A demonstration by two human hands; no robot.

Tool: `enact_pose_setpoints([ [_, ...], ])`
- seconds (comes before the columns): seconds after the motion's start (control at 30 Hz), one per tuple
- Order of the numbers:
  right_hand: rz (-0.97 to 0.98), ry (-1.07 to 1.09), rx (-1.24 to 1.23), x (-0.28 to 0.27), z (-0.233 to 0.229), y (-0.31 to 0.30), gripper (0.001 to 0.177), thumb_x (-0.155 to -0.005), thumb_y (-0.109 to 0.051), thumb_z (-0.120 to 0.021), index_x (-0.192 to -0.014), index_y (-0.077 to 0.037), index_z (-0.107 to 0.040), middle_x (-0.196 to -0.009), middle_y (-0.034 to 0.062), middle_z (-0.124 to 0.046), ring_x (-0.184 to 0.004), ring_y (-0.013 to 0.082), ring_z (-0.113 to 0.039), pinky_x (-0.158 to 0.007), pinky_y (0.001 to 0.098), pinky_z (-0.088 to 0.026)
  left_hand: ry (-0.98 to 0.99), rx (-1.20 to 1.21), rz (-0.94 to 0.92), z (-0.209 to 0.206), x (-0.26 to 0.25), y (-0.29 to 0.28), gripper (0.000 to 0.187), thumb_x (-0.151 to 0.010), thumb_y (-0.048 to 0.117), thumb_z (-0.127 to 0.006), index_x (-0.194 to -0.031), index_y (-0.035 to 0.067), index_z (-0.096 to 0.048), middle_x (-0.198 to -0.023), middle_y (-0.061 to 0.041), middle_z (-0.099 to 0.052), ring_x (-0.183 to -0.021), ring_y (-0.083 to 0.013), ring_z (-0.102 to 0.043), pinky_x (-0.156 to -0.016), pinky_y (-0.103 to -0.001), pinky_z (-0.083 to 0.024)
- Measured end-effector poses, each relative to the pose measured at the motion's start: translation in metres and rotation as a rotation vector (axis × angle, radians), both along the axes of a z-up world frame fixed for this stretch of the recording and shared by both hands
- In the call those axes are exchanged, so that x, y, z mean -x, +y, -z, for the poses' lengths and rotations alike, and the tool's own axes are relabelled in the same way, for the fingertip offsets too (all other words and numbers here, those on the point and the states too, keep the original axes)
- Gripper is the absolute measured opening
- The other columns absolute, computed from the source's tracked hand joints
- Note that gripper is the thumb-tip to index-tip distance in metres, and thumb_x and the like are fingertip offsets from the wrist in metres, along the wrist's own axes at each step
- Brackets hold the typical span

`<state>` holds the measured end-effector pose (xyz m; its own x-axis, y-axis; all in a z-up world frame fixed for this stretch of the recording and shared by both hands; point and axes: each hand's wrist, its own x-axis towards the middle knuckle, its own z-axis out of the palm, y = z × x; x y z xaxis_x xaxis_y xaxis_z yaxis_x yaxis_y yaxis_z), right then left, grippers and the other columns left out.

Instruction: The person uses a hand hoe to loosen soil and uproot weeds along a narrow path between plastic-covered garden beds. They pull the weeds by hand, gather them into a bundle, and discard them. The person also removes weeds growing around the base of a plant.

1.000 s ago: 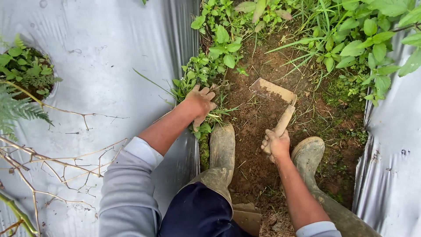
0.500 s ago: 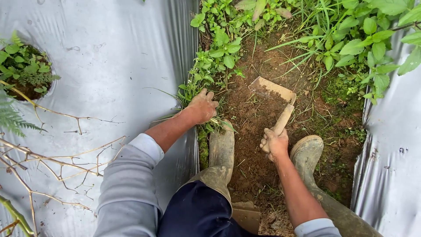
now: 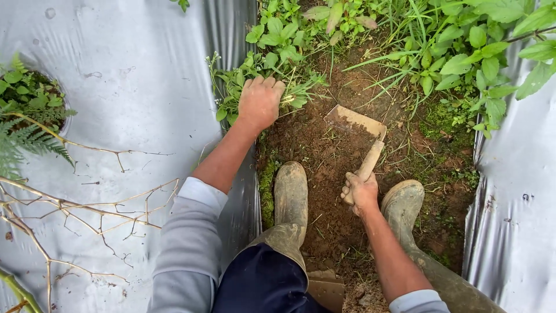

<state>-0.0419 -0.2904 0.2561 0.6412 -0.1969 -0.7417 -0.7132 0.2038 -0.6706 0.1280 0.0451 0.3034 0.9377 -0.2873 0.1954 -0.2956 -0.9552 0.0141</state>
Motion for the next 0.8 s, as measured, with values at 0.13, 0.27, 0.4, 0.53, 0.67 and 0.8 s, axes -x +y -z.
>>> enact_pose_setpoints([
  [0.13, 0.031, 0.014, 0.012, -0.007, -0.010, 0.004, 0.027, -0.093, -0.008, -0.068, -0.110, -0.010, -0.047, -0.063, 0.0051, -0.052, -0.044, 0.0178, -0.056, -0.037, 0.0371, -0.055, -0.283, -0.018, 0.012, -0.049, -0.030, 0.015, 0.008, -0.086, 0.010, -0.065, -0.090, 0.016, -0.060, -0.083, -0.005, -0.053, -0.083, -0.0260, -0.056, -0.074, -0.041, -0.045],
  [0.27, 0.054, 0.158, -0.087, -0.009, -0.011, -0.001, 0.033, -0.101, 0.003, -0.063, -0.120, -0.012, -0.040, -0.077, 0.0104, -0.055, -0.050, 0.0176, -0.052, -0.037, 0.0321, -0.051, 0.002, -0.248, -0.141, -0.072, -0.026, 0.028, 0.015, -0.086, 0.006, -0.068, -0.097, 0.016, -0.068, -0.091, -0.005, -0.064, -0.086, -0.0277, -0.055, -0.078, -0.046, -0.049],
  [0.4, 0.021, 0.002, 0.014, 0.001, -0.001, 0.002, 0.027, -0.094, -0.008, -0.069, -0.110, -0.009, -0.047, -0.063, 0.0059, -0.052, -0.044, 0.0177, -0.057, -0.037, 0.0373, -0.056, 0.373, -0.346, -0.082, -0.067, -0.012, 0.015, 0.032, -0.083, 0.020, -0.080, -0.113, 0.014, -0.070, -0.108, -0.010, -0.065, -0.103, -0.0300, -0.054, -0.092, -0.049, -0.041],
  [0.53, 0.009, 0.000, 0.012, -0.002, -0.005, 0.004, 0.027, -0.094, -0.008, -0.068, -0.110, -0.009, -0.046, -0.064, 0.0050, -0.052, -0.045, 0.0173, -0.057, -0.037, 0.0368, -0.055, 0.540, -0.526, -0.021, -0.052, -0.009, -0.023, 0.091, -0.056, 0.065, -0.091, -0.130, 0.019, -0.066, -0.132, -0.010, -0.053, -0.120, -0.0319, -0.043, -0.098, -0.053, -0.037],
  [0.67, 0.038, 0.006, -0.008, -0.004, 0.000, 0.002, 0.027, -0.093, -0.007, -0.068, -0.110, -0.009, -0.046, -0.063, 0.0050, -0.050, -0.044, 0.0173, -0.055, -0.037, 0.0365, -0.055, 0.500, -0.591, 0.096, 0.017, -0.025, -0.023, 0.025, -0.086, 0.031, -0.079, -0.107, 0.017, -0.076, -0.117, -0.007, -0.061, -0.111, -0.0283, -0.052, -0.088, -0.045, -0.044],
  [0.8, 0.051, 0.006, -0.016, -0.004, 0.005, 0.003, 0.027, -0.094, -0.007, -0.068, -0.110, -0.008, -0.046, -0.063, 0.0061, -0.050, -0.043, 0.0178, -0.055, -0.037, 0.0371, -0.055, -0.007, -0.105, 0.040, 0.028, -0.050, -0.001, 0.005, -0.083, 0.012, -0.070, -0.081, 0.010, -0.074, -0.087, -0.010, -0.067, -0.090, -0.0309, -0.063, -0.070, -0.046, -0.053],
])
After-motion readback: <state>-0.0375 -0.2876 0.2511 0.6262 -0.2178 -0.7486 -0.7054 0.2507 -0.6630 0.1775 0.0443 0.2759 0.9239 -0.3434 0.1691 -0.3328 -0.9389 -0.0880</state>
